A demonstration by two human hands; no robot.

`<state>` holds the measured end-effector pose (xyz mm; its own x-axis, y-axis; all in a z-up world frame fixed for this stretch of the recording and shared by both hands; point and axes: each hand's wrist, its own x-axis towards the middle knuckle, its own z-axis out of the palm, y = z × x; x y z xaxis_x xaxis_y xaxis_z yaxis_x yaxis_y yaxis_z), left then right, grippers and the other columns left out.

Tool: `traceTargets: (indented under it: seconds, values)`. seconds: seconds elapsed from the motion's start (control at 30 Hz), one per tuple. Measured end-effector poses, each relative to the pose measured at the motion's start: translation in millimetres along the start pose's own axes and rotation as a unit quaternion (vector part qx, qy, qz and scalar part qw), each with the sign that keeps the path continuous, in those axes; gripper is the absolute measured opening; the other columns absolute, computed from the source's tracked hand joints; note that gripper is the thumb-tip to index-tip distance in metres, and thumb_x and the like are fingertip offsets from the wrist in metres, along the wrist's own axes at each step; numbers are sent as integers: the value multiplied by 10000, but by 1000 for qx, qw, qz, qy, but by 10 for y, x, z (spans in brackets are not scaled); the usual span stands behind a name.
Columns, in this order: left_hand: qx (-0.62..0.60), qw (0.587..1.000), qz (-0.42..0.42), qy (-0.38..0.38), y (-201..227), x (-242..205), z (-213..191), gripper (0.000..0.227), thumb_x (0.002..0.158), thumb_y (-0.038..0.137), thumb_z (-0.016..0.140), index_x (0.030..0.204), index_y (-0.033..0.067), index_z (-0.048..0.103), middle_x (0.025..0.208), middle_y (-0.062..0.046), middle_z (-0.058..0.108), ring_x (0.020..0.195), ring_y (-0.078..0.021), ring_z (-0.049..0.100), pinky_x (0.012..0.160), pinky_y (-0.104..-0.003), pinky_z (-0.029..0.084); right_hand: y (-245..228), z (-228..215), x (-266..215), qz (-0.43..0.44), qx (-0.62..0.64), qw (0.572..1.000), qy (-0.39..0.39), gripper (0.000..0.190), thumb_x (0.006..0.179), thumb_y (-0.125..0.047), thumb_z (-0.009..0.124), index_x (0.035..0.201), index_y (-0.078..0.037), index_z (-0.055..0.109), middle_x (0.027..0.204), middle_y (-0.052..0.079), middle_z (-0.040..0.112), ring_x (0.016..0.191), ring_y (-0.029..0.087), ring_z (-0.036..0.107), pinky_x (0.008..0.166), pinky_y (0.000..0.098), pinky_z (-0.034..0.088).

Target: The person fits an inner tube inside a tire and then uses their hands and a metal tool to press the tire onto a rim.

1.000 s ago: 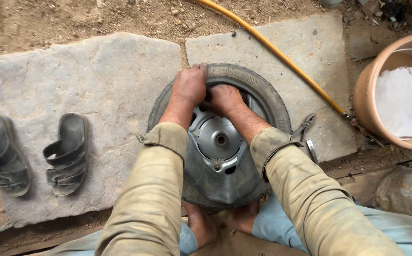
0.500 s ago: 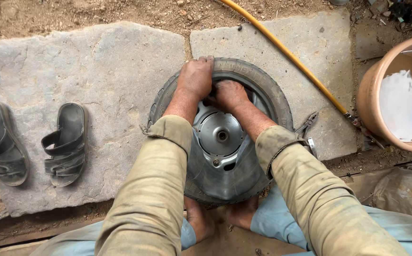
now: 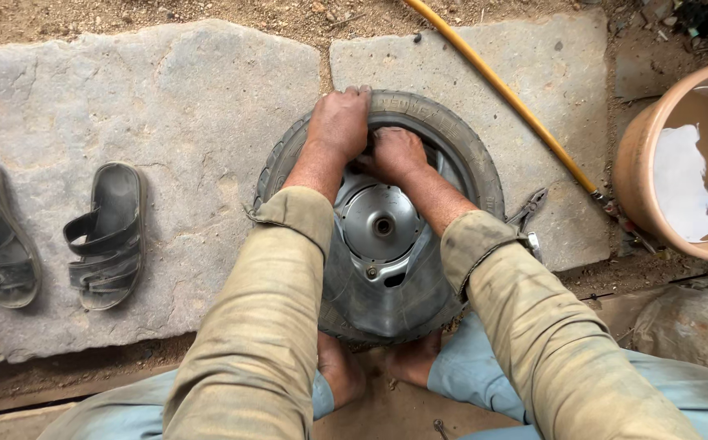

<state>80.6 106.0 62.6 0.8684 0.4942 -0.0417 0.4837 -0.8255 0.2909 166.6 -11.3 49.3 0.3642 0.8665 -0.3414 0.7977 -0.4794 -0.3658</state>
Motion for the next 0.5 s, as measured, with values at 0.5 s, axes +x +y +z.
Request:
traceTargets:
  seconds: [0.5]
  values:
    - [22,1000,1,-17,-15,0,5,374,807,64,656,1180,35,652,1131,-176,699,1024,-364,702,876,-461,565,115,43,-14,-20,26,999,6,580,780,-561,805,1102,-83,737,1148,187,719,1109,379,658,965,492,505]
